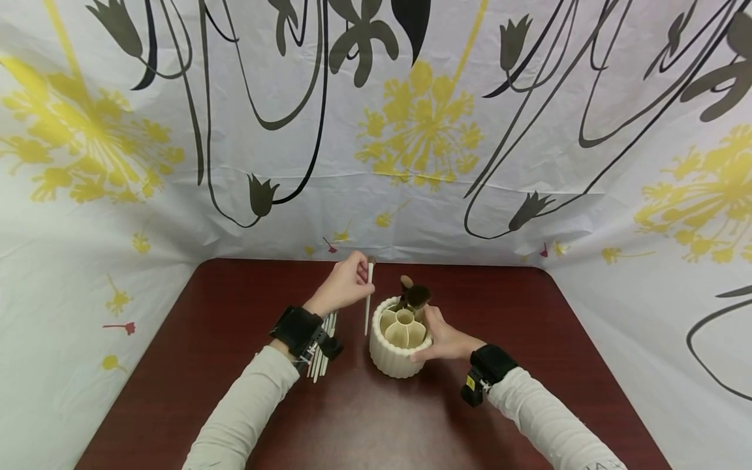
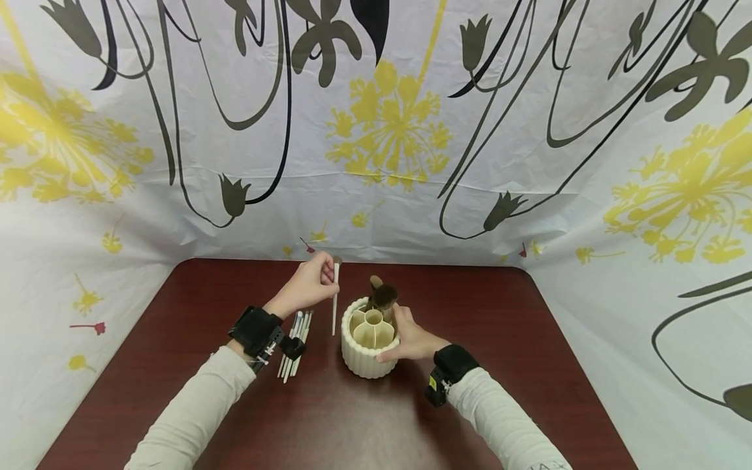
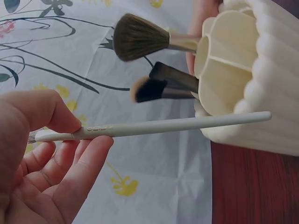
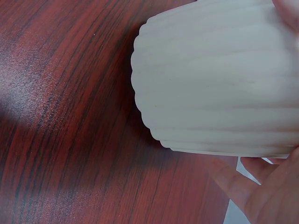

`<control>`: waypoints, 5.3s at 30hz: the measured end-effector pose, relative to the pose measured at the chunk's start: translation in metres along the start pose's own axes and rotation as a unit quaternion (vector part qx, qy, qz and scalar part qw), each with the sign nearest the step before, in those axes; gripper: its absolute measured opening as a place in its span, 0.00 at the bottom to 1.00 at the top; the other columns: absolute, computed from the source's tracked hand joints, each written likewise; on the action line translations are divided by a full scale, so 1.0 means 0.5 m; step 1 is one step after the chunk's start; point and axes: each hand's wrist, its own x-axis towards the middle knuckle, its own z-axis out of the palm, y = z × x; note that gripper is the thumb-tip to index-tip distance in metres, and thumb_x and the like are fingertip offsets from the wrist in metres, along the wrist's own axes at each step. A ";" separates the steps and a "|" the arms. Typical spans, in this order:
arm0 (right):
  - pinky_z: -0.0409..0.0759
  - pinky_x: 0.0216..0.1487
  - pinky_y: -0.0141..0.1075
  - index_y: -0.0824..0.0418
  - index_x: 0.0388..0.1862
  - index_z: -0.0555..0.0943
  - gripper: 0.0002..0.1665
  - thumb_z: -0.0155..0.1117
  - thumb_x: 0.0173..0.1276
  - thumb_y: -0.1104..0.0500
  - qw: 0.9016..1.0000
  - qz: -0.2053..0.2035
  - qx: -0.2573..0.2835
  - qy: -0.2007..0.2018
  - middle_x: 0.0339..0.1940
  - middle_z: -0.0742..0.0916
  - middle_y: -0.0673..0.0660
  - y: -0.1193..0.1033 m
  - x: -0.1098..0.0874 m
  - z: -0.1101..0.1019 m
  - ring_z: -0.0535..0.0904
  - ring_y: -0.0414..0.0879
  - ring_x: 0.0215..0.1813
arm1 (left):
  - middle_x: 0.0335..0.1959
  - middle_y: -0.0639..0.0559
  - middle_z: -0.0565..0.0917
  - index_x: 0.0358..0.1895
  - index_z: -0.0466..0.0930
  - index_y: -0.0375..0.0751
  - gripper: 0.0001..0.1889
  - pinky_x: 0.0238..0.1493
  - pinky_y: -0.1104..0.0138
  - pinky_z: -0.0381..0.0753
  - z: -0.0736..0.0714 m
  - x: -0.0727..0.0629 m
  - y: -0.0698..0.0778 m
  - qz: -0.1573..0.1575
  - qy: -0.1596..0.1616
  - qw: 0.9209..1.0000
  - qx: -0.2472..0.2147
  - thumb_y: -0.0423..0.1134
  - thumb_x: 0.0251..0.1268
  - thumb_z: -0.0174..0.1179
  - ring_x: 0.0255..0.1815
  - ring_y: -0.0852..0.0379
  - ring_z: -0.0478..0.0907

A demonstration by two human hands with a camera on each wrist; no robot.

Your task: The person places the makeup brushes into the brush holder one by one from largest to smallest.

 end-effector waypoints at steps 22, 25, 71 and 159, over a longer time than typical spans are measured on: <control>0.55 0.60 0.54 0.59 0.70 0.40 0.65 0.73 0.45 0.48 1.000 -0.013 -0.004 0.009 0.62 0.54 0.64 0.000 0.000 0.001 0.48 0.57 0.65 | 0.31 0.46 0.77 0.38 0.63 0.38 0.14 0.34 0.68 0.76 0.036 0.016 0.018 0.027 0.010 0.999 -0.015 0.29 0.49 0.58 0.32 0.56 0.77; 0.56 0.60 0.54 0.60 0.70 0.41 0.64 0.73 0.45 0.48 1.000 -0.018 -0.002 0.014 0.61 0.55 0.65 -0.001 -0.001 0.001 0.50 0.57 0.65 | 0.30 0.47 0.78 0.38 0.63 0.38 0.14 0.33 0.68 0.76 0.040 0.015 0.016 0.026 0.013 0.999 -0.021 0.29 0.49 0.58 0.32 0.56 0.78; 0.57 0.60 0.55 0.51 0.72 0.35 0.65 0.71 0.48 0.48 1.000 -0.013 0.010 0.002 0.64 0.53 0.63 -0.005 -0.005 -0.003 0.48 0.56 0.67 | 0.30 0.46 0.78 0.36 0.65 0.37 0.13 0.35 0.69 0.77 0.103 0.005 -0.069 0.024 -0.018 1.000 0.004 0.27 0.49 0.59 0.33 0.55 0.78; 0.58 0.59 0.55 0.55 0.70 0.40 0.63 0.73 0.47 0.53 1.000 -0.014 0.017 0.021 0.63 0.55 0.63 0.003 0.000 0.007 0.50 0.56 0.66 | 0.29 0.46 0.78 0.39 0.75 0.33 0.12 0.31 0.64 0.74 0.036 -0.031 -0.243 -0.166 -0.061 0.976 0.130 0.33 0.52 0.62 0.29 0.53 0.75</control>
